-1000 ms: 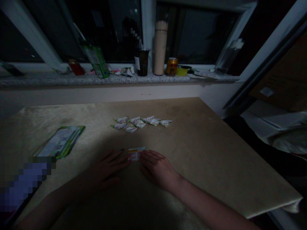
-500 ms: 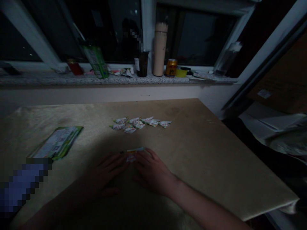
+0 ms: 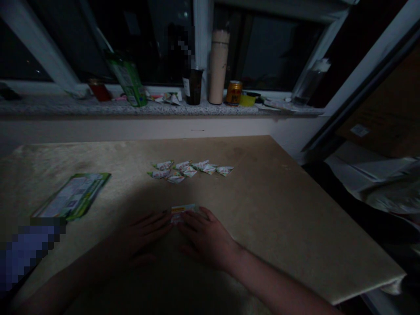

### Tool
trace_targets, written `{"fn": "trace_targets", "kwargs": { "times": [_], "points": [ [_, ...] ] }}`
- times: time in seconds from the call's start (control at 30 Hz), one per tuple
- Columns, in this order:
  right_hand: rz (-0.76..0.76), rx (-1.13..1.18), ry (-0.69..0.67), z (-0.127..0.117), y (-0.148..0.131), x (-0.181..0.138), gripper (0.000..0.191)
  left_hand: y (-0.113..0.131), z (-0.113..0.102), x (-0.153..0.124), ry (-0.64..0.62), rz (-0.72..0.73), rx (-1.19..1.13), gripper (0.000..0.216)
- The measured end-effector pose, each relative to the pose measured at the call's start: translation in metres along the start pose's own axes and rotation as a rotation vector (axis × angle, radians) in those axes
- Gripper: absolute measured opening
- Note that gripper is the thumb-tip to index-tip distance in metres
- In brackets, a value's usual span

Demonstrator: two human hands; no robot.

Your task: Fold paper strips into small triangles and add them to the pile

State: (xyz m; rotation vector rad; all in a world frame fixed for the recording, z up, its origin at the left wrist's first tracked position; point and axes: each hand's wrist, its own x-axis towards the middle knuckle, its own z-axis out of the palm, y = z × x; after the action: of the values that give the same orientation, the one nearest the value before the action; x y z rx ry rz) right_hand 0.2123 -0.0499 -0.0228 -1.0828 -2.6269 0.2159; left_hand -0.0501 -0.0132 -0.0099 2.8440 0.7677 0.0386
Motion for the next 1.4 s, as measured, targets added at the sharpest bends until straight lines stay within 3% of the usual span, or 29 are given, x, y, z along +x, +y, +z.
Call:
{"fn": "trace_targets", "kwargs": {
  "times": [0.3, 0.47, 0.83, 1.1, 1.4],
  "points": [
    [0.012, 0.004, 0.023, 0.003, 0.002, 0.0, 0.048, 0.011, 0.008, 0.006, 0.052, -0.029, 0.041, 0.071],
    [0.016, -0.004, -0.033, -0.004, 0.001, 0.0, 0.054, 0.01, 0.015, 0.004, 0.078, -0.002, 0.064, 0.075],
    [0.026, -0.037, 0.008, -0.01, 0.002, 0.0, 0.054, 0.009, 0.013, 0.006, 0.069, 0.01, 0.064, 0.078],
    [0.075, -0.045, 0.109, -0.003, 0.005, -0.004, 0.03, 0.011, 0.012, 0.006, 0.061, -0.024, 0.023, 0.075],
    [0.086, -0.059, 0.153, -0.007, 0.008, -0.008, 0.028, 0.018, 0.006, 0.008, 0.065, -0.041, 0.014, 0.069]
  ]
}}
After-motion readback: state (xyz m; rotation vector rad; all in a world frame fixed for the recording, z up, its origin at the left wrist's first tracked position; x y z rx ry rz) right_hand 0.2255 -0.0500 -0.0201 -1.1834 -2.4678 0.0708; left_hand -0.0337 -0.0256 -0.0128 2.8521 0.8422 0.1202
